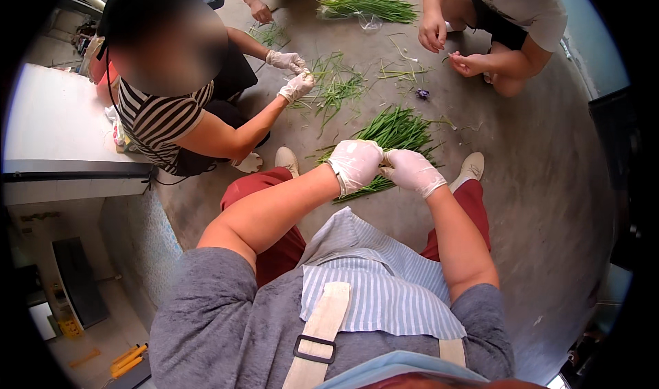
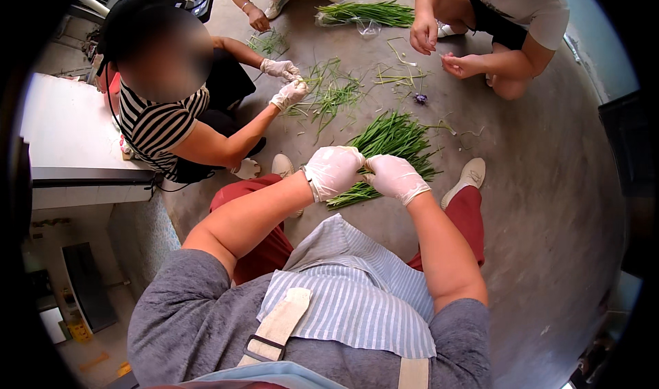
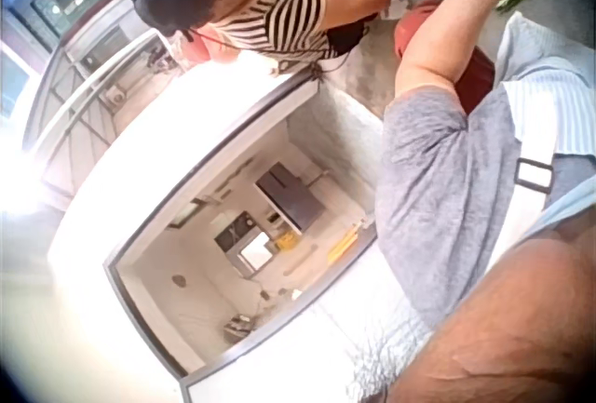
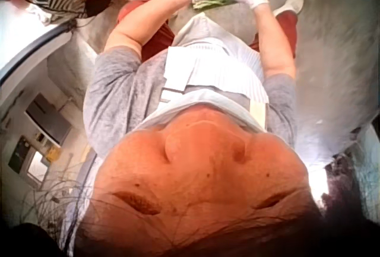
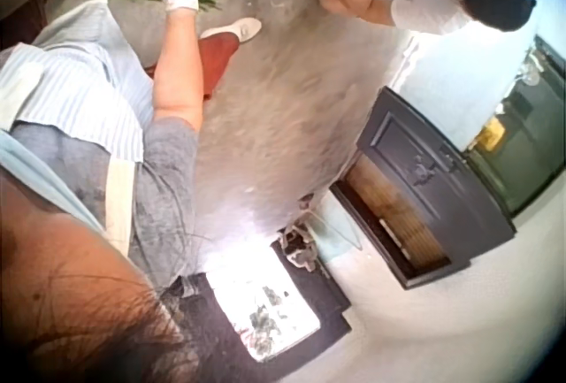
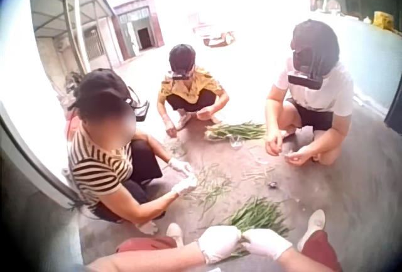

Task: The person sorts through green onions and other long-leafed vegetables on the floor with other people, using gloved hands to separate the leaves and trim the roots.

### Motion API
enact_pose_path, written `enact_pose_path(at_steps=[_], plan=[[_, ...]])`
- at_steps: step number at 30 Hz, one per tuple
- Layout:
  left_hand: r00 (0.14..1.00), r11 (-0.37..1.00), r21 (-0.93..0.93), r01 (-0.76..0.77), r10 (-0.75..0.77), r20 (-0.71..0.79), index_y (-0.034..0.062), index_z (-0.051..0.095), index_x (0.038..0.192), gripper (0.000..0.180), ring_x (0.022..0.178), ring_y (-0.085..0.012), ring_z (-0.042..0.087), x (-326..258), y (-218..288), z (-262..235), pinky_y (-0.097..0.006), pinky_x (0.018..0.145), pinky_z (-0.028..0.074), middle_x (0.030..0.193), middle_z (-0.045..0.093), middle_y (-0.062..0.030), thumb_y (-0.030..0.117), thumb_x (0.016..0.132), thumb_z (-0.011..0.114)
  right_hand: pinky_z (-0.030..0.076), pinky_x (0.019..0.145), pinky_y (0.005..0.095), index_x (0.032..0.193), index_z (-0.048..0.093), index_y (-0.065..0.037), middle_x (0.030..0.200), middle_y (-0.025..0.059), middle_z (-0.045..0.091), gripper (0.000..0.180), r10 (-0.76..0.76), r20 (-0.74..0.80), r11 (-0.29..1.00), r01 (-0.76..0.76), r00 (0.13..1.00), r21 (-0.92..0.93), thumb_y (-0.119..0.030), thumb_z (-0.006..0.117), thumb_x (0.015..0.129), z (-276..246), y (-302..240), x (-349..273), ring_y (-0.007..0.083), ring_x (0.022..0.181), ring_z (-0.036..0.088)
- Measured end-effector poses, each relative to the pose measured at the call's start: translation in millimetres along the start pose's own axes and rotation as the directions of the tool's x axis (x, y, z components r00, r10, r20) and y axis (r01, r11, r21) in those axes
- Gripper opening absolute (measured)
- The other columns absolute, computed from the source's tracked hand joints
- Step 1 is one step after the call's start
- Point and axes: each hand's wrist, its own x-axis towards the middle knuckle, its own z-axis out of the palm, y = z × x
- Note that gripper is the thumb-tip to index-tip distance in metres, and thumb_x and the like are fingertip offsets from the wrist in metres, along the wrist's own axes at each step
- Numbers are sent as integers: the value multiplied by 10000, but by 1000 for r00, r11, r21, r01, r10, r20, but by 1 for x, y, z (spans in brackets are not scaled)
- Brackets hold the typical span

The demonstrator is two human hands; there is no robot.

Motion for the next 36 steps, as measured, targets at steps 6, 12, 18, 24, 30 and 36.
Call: enact_pose_path(at_steps=[6,12,18,24,30,36], plan=[[1000,995,-104,-10,10,0,22,688,837,228,822,-358,662,-9,-7,-11,-446,707,532,824,667,-182,241,773,695,504,819,448,1011,693,-88,966,178,681,242,77,47,997,-78,996,22,-282,660,868,-13,-20,5,364,935,639],[999,989,-148,-4,9,33,56,703,876,315,819,-362,655,-16,-14,-14,-458,711,522,831,669,-174,367,835,675,507,849,440,1081,691,-111,1007,180,680,268,-11,96,1000,9,995,19,-263,662,861,-8,-28,12,359,970,637],[997,985,-172,24,-11,79,48,701,883,350,833,-364,655,-22,-13,-26,-458,722,519,846,670,-174,394,851,662,507,847,444,1086,695,-119,1009,184,680,269,23,73,1000,-24,997,8,-260,659,859,-3,-25,14,362,971,638],[997,985,-173,16,-3,74,34,700,857,336,814,-365,658,-20,-11,-24,-458,715,520,813,670,-179,368,831,681,508,844,446,1070,697,-112,998,187,679,260,37,89,999,-38,995,5,-258,650,861,-6,-26,13,361,964,639],[994,983,-183,8,13,110,40,699,870,302,809,-361,663,-16,-14,-17,-457,710,522,809,673,-175,337,818,691,505,849,443,1051,697,-106,995,185,677,246,23,85,1000,-23,996,1,-260,649,864,-9,-25,14,362,963,637],[988,987,-159,2,23,155,32,696,872,317,820,-359,667,-19,-20,-16,-453,706,527,843,673,-167,341,803,705,495,848,439,1058,678,-70,1035,186,664,271,41,85,999,-40,996,-21,-266,649,873,-13,-30,12,359,979,626]])
